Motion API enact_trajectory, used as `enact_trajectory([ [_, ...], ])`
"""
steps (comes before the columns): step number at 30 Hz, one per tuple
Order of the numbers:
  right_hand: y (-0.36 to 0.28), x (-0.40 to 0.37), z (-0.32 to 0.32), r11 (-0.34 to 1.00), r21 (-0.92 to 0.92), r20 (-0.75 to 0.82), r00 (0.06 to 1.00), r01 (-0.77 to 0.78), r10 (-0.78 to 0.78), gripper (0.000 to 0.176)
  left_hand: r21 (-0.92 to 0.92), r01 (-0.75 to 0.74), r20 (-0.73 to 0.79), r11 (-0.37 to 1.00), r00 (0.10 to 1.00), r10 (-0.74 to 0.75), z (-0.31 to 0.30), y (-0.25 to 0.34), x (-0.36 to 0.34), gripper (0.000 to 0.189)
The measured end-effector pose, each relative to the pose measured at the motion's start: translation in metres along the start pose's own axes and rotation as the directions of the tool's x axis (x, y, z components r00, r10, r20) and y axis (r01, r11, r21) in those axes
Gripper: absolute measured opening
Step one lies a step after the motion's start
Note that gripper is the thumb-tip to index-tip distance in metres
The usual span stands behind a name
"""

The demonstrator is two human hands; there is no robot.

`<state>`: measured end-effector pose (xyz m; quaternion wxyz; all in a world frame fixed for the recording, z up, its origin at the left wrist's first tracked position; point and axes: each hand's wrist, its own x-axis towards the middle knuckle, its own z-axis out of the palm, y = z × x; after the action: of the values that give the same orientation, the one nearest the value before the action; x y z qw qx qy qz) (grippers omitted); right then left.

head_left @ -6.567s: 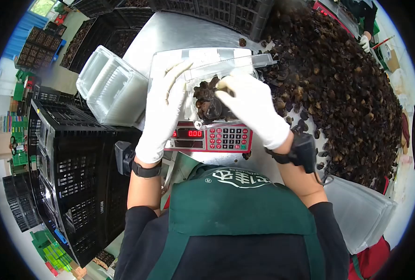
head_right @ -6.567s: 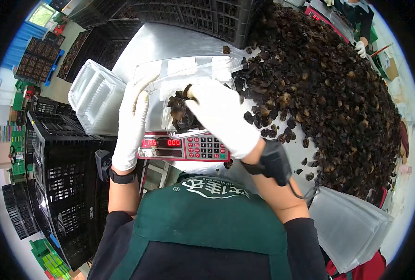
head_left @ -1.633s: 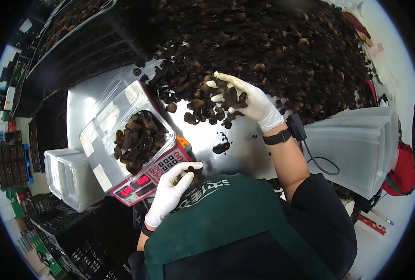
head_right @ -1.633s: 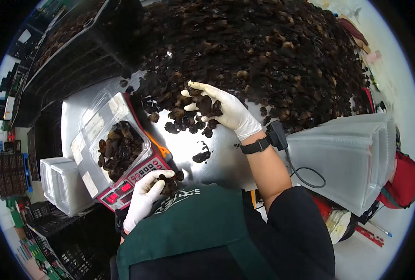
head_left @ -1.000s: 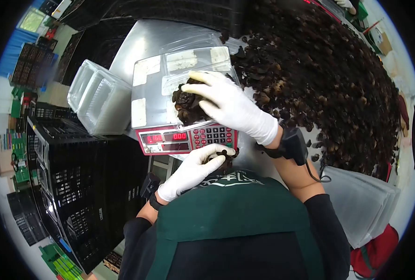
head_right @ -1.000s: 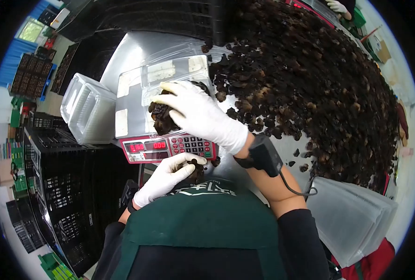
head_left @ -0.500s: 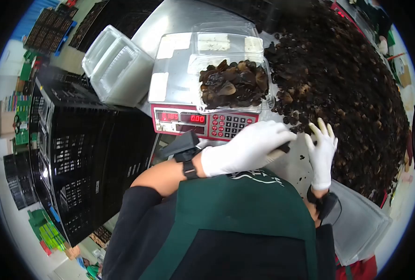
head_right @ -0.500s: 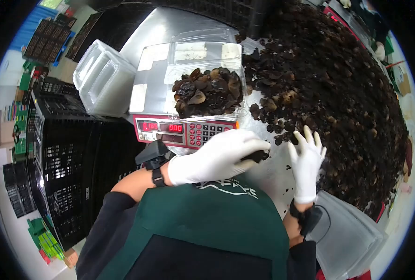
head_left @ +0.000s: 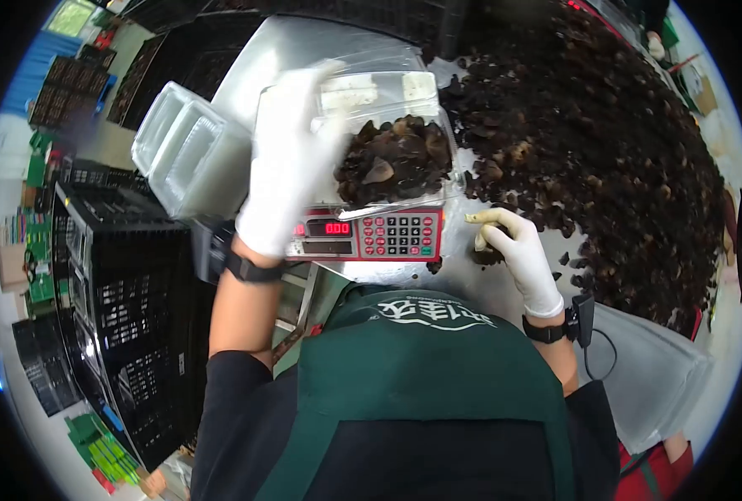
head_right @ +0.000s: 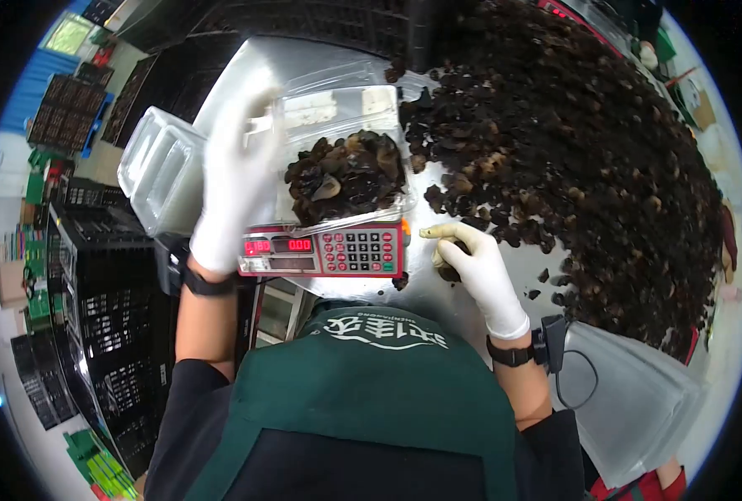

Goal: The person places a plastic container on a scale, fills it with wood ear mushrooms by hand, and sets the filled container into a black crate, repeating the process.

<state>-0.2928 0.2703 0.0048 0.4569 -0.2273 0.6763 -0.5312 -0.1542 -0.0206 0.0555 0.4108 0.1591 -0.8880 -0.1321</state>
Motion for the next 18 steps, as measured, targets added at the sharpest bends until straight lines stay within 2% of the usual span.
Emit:
enact_trajectory([
  [1,0.000,0.003,-0.005,0.998,-0.054,0.009,0.999,0.039,-0.038,0.025,0.006,0.328,0.070,0.945,0.942,-0.327,0.000,-0.018,0.005,0.036],
  [2,-0.003,0.005,-0.007,0.999,-0.031,0.027,0.999,0.021,-0.020,0.025,0.183,0.449,0.150,0.875,0.866,-0.476,0.001,-0.037,0.012,0.044],
  [3,-0.009,0.008,-0.005,1.000,-0.008,0.049,0.999,0.005,-0.005,0.026,0.313,0.342,0.213,0.886,0.884,-0.416,0.010,-0.069,0.009,0.055],
  [4,-0.014,0.011,-0.003,1.000,0.015,0.072,0.997,-0.008,0.007,0.026,0.262,0.369,0.269,0.892,0.859,-0.435,0.022,-0.087,0.000,0.057],
  [6,-0.010,0.018,0.005,1.000,-0.012,0.012,1.000,-0.027,0.027,0.031,0.168,0.424,0.385,0.890,0.803,-0.455,0.038,-0.099,-0.004,0.063],
  [7,-0.009,0.019,0.006,0.997,-0.082,-0.003,1.000,-0.001,0.001,0.030,0.099,0.469,0.358,0.878,0.806,-0.471,0.038,-0.094,-0.006,0.059],
  [8,-0.007,0.020,0.007,0.988,-0.152,-0.016,1.000,0.021,-0.024,0.029,-0.061,0.507,0.315,0.860,0.827,-0.465,0.037,-0.090,-0.008,0.059],
  [10,-0.005,0.024,0.007,0.991,-0.097,-0.085,0.992,0.087,-0.095,0.029,-0.375,0.528,0.230,0.762,0.849,-0.476,0.025,-0.071,-0.012,0.062],
  [11,-0.005,0.027,0.006,0.990,-0.074,-0.118,0.985,0.119,-0.127,0.029,-0.422,0.565,0.291,0.709,0.825,-0.485,0.003,-0.035,-0.005,0.061],
  [12,-0.016,0.025,0.001,0.998,-0.031,-0.099,0.994,0.052,-0.054,0.034,-0.395,0.519,0.318,0.758,0.851,-0.418,-0.011,-0.034,-0.016,0.058],
  [13,-0.020,0.026,-0.002,0.996,0.050,-0.089,0.994,0.075,-0.070,0.038,-0.368,0.469,0.345,0.803,0.871,-0.351,-0.025,-0.033,-0.027,0.056],
  [15,-0.023,0.033,-0.007,0.982,0.181,-0.020,0.998,0.063,-0.060,0.049,-0.117,0.360,0.458,0.926,0.846,-0.272,-0.059,0.005,-0.036,0.050],
  [16,-0.023,0.037,-0.003,0.989,0.108,-0.010,0.995,0.097,-0.096,0.050,-0.104,0.298,0.443,0.949,0.868,-0.224,-0.061,0.010,-0.049,0.041],
  [18,-0.024,0.046,0.007,0.984,-0.043,0.026,0.984,0.175,-0.174,0.051,0.054,0.196,0.455,0.979,0.868,-0.199,-0.058,0.018,-0.069,0.042],
])
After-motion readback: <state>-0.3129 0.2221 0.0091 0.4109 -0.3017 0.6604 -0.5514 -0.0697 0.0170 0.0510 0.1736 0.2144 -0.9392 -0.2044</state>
